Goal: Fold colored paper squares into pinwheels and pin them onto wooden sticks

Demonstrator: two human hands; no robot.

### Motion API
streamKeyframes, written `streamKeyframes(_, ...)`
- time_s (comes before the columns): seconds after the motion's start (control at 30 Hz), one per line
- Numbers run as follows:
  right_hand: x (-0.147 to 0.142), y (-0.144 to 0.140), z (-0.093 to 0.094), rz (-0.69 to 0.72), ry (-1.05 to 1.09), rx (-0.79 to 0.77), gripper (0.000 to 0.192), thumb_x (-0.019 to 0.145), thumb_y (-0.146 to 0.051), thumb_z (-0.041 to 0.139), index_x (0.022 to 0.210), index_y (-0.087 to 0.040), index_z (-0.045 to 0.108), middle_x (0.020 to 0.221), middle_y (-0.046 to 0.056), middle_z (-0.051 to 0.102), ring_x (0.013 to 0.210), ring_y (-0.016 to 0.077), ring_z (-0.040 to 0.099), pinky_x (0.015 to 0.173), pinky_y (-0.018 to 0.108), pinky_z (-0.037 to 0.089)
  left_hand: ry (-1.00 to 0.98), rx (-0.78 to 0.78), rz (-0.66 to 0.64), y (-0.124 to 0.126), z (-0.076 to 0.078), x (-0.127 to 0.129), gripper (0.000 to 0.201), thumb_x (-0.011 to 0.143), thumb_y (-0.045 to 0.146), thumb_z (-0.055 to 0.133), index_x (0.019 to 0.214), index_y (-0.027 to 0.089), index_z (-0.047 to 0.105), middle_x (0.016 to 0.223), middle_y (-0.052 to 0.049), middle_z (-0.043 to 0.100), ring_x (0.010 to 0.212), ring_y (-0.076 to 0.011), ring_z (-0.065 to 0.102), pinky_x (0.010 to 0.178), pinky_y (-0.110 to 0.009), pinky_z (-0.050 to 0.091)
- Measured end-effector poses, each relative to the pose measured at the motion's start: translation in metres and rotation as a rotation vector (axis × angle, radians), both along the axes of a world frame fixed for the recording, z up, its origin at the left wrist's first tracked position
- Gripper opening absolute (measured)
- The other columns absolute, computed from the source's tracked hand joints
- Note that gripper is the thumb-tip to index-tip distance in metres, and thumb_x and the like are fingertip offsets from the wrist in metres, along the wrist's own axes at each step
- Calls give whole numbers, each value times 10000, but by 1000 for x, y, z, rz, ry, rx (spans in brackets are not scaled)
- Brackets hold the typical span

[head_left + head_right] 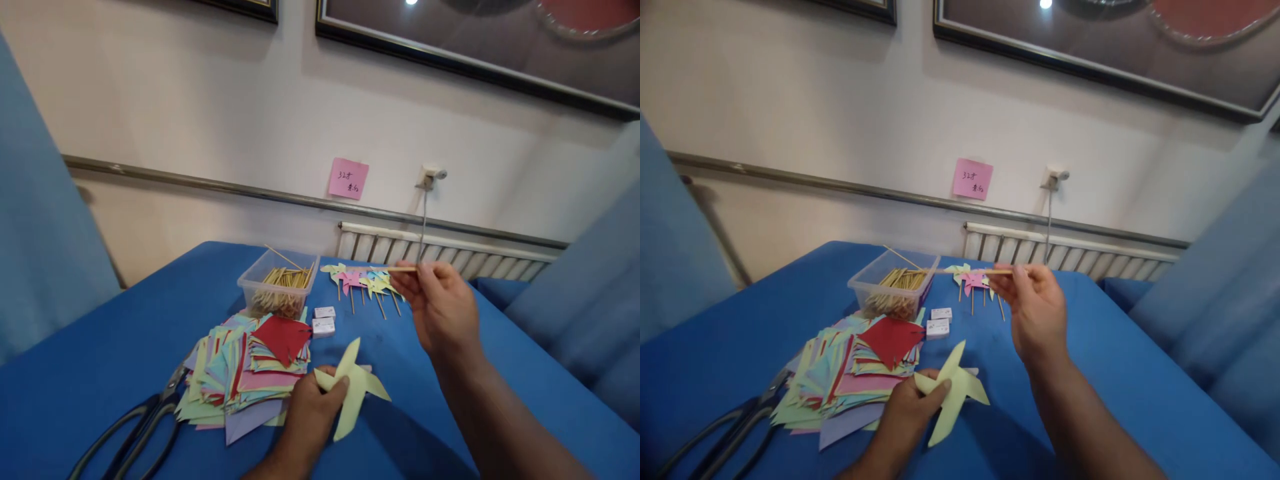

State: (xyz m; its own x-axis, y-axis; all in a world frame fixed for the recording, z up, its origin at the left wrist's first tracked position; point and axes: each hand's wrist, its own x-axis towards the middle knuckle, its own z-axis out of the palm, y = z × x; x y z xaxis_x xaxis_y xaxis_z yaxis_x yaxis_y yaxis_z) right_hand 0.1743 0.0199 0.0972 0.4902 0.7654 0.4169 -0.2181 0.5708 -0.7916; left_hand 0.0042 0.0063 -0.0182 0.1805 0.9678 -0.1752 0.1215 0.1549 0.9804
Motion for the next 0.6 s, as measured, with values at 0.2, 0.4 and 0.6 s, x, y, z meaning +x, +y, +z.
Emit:
streamKeyframes(0.2,-9,-46,-66,190,188,-319,233,797,-423,585,798,-208,497,639,-48,591,524,118,619,484,218,470,81,169,62,13,9,6,288,658,396,616,767,134,665,633,-22,686,580,-189,605,516,-249,431)
streamKeyframes(0.4,-36,-35,-111,398,0,-452,341,795,-529,521,817,-194,466,434,-125,367,282,30,262,312,153,202,201,259,109,23,19,17,244,660,369,613,725,141,666,602,-22,681,565,-192,609,518,-253,423)
streamKeyframes(0.6,-38,-38,-131,512,-105,-447,376,790,-533,536,909,-193,428,591,-44,585,381,59,453,384,160,314,224,272,97,22,14,12,255,684,394,596,745,154,656,588,-5,669,541,-177,601,499,-243,416)
